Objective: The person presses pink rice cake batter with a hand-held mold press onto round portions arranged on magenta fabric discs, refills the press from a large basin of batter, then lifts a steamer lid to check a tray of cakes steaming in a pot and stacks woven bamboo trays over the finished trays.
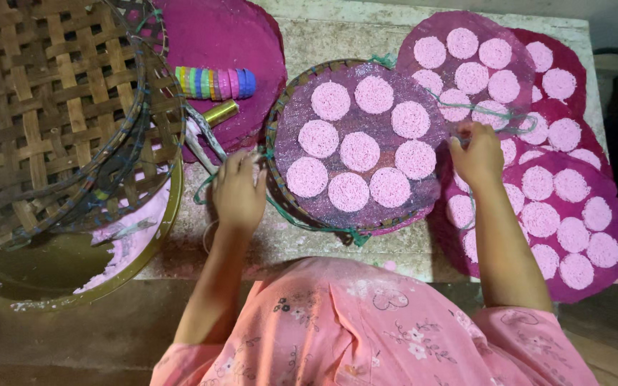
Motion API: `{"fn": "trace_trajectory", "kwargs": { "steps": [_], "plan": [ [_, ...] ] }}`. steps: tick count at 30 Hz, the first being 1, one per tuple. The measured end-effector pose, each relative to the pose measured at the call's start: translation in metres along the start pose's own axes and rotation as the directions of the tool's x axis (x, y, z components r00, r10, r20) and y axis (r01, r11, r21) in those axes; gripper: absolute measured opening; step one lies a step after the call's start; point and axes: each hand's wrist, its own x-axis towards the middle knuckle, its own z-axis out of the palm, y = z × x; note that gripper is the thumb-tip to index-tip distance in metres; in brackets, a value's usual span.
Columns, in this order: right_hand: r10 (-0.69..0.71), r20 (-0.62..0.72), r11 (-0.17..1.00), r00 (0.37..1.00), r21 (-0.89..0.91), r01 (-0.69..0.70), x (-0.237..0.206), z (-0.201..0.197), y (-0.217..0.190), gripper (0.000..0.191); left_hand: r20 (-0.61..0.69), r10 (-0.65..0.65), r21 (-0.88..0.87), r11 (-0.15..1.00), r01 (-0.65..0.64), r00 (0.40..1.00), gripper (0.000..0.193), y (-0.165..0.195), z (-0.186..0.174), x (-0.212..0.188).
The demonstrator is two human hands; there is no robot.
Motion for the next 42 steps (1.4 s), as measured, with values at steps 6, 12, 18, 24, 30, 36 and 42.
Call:
{"fn": "trace_trajectory", "kwargs": {
  "steps": [6, 12, 18, 24, 30, 36, 42],
  "plan": [
    [0.055, 0.101, 0.998, 0.993, 0.012, -0.056, -0.001, 0.011, 0.005, 0.03, -0.029, 0.077, 0.094, 0.993, -0.074, 0.997, 0.038, 0.017, 0.034, 0.073],
    [0.077, 0.085, 0.996, 0.993, 0.034, -0.08, -0.014, 0.026, -0.003, 0.034, -0.021, 0.001, 0.226, 0.974, 0.004, 1.0, 0.053, 0.017, 0.058, 0.112],
    [0.092, -0.018, 0.995, 0.996, 0.046, -0.091, -0.024, 0.017, -0.025, 0.036, -0.078, -0.04, 0.037, 0.998, 0.043, 0.996, 0.028, 0.016, 0.051, 0.11],
    [-0.149, -0.221, 0.973, 0.964, 0.141, 0.183, 0.007, -0.01, -0.1, 0.034, -0.052, -0.103, -0.105, 0.99, 0.097, 0.993, 0.015, 0.019, 0.049, 0.108],
    [-0.543, -0.098, 0.784, 0.834, 0.295, 0.546, 0.082, 0.011, -0.22, 0.032, -0.086, -0.088, -0.114, 0.99, 0.078, 0.992, 0.018, 0.023, 0.056, 0.117],
    [-0.548, 0.317, 0.794, 0.774, 0.489, 0.361, 0.133, 0.085, -0.359, 0.033, 0.034, -0.093, -0.258, 0.961, 0.099, 0.995, 0.028, 0.014, 0.046, 0.118],
    [-0.518, 0.401, 0.798, 0.755, 0.546, 0.257, 0.144, 0.137, -0.422, 0.054, -0.265, -0.065, -0.532, 0.842, -0.09, 0.962, 0.039, -0.006, 0.031, 0.077]
  ]
}}
